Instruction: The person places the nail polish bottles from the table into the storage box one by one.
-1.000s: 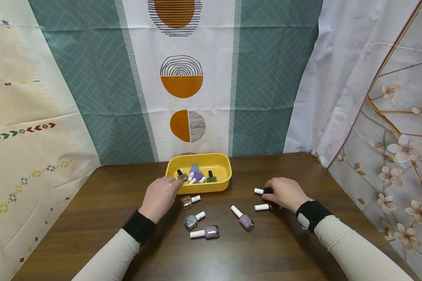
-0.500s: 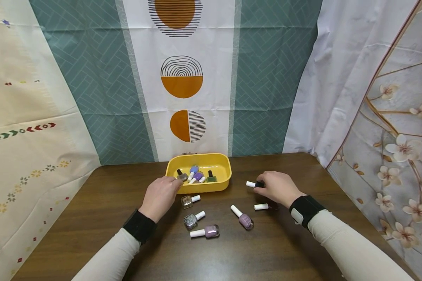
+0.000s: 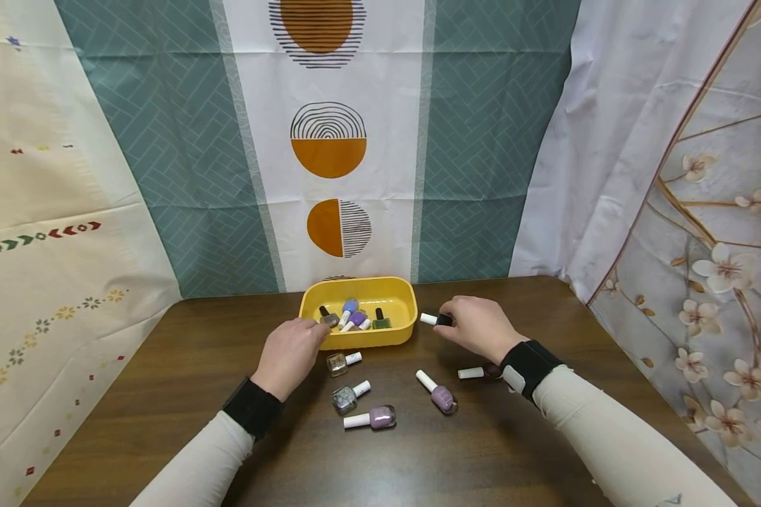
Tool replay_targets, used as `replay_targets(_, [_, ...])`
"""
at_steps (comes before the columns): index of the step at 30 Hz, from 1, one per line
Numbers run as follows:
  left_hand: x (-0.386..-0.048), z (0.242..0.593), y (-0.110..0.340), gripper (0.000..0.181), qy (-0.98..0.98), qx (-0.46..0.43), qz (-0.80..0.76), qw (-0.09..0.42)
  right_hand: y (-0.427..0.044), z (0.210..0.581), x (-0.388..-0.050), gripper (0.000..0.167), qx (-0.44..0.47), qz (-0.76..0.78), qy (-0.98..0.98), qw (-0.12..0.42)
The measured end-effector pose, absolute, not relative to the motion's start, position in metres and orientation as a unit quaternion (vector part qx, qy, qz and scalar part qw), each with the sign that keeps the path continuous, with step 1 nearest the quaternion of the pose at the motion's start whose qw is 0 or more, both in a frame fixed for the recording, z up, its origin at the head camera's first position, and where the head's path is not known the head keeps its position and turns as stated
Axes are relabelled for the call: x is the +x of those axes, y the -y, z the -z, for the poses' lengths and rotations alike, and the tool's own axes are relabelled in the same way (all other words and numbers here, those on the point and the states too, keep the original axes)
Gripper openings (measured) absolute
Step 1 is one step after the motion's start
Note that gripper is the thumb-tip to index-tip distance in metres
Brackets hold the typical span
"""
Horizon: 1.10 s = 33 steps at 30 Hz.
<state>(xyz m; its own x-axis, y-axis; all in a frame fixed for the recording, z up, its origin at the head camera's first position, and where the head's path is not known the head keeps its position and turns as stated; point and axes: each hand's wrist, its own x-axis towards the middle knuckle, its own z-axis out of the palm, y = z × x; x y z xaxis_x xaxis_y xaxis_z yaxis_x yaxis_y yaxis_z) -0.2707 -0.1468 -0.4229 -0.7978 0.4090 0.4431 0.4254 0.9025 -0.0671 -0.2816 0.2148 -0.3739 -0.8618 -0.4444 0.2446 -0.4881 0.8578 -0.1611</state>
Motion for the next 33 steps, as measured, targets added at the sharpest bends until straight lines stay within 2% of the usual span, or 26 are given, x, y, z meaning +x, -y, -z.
replay_targets(21, [-0.270,0.422,0.147,0.024,0.946,-0.222,0.019,0.236,-0.158,0.367,-0.306,0.034,0.231,-0.109,0.961,0.108])
replay_targets(33, [-0.271,0.422,0.148,0.024,0.946,-0.221,0.020,0.236,-0.135,0.369,-0.314,0.032,0.237,-0.083,0.962,0.110])
